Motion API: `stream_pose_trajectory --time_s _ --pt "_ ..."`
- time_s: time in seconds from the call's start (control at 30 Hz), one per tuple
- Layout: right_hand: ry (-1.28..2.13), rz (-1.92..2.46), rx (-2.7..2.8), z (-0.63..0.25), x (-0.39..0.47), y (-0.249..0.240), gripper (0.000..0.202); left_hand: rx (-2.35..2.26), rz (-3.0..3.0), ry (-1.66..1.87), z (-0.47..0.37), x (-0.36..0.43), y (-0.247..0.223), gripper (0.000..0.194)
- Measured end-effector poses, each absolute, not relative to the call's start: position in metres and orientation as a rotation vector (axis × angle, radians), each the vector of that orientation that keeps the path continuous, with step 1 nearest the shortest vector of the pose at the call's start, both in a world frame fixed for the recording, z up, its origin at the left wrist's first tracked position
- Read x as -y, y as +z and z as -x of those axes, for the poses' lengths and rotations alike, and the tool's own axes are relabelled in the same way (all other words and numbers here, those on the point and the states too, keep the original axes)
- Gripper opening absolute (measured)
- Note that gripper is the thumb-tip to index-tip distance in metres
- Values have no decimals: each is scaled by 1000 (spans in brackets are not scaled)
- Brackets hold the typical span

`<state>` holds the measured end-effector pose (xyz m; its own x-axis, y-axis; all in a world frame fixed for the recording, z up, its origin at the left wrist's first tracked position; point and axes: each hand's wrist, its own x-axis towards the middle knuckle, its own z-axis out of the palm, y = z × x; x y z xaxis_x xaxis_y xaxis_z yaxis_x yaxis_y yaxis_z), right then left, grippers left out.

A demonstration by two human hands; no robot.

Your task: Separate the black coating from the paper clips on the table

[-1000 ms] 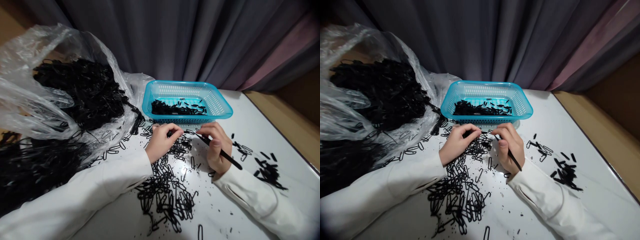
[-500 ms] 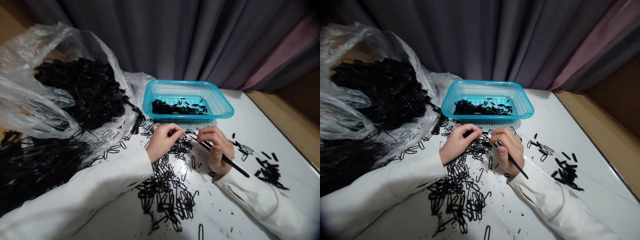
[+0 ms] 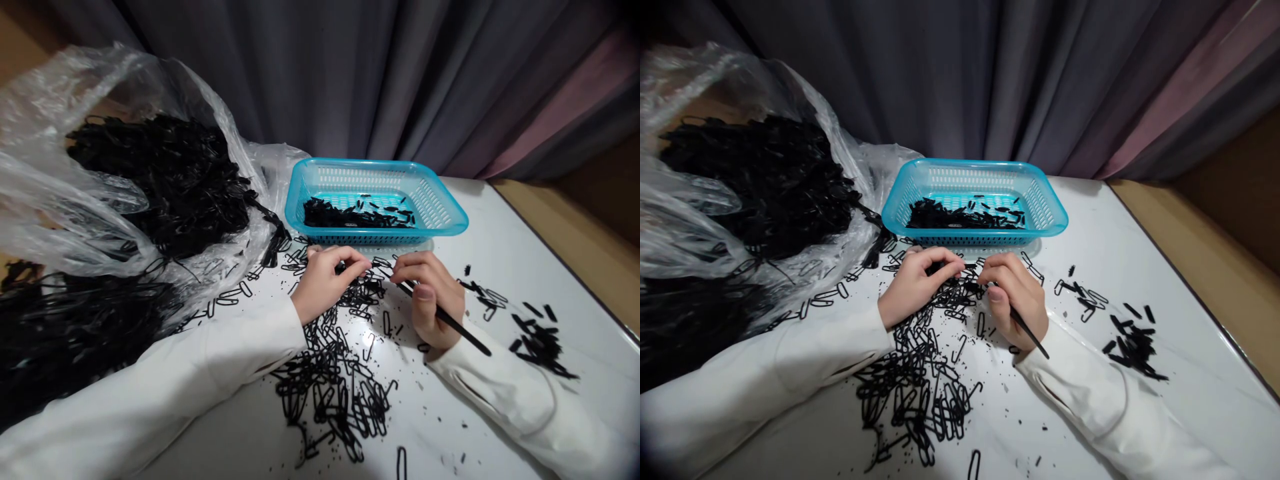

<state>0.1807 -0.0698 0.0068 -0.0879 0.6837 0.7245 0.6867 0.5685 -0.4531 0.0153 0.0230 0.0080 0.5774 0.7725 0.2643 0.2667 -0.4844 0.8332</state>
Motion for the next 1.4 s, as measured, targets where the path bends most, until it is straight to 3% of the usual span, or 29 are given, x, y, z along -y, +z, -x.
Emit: stream_pose_trajectory --time_s 0.43,1.13,1.4 --pt "40 1154 1891 -181 67 5 33 -830 -2101 773 -16 -22 8 18" --pt "-385 885 2107 -173 72 14 40 -1004 -2110 833 -16 -20 5 21" --pt "-249 960 2079 -177 73 16 39 -867 -2088 797 -16 -21 8 16"
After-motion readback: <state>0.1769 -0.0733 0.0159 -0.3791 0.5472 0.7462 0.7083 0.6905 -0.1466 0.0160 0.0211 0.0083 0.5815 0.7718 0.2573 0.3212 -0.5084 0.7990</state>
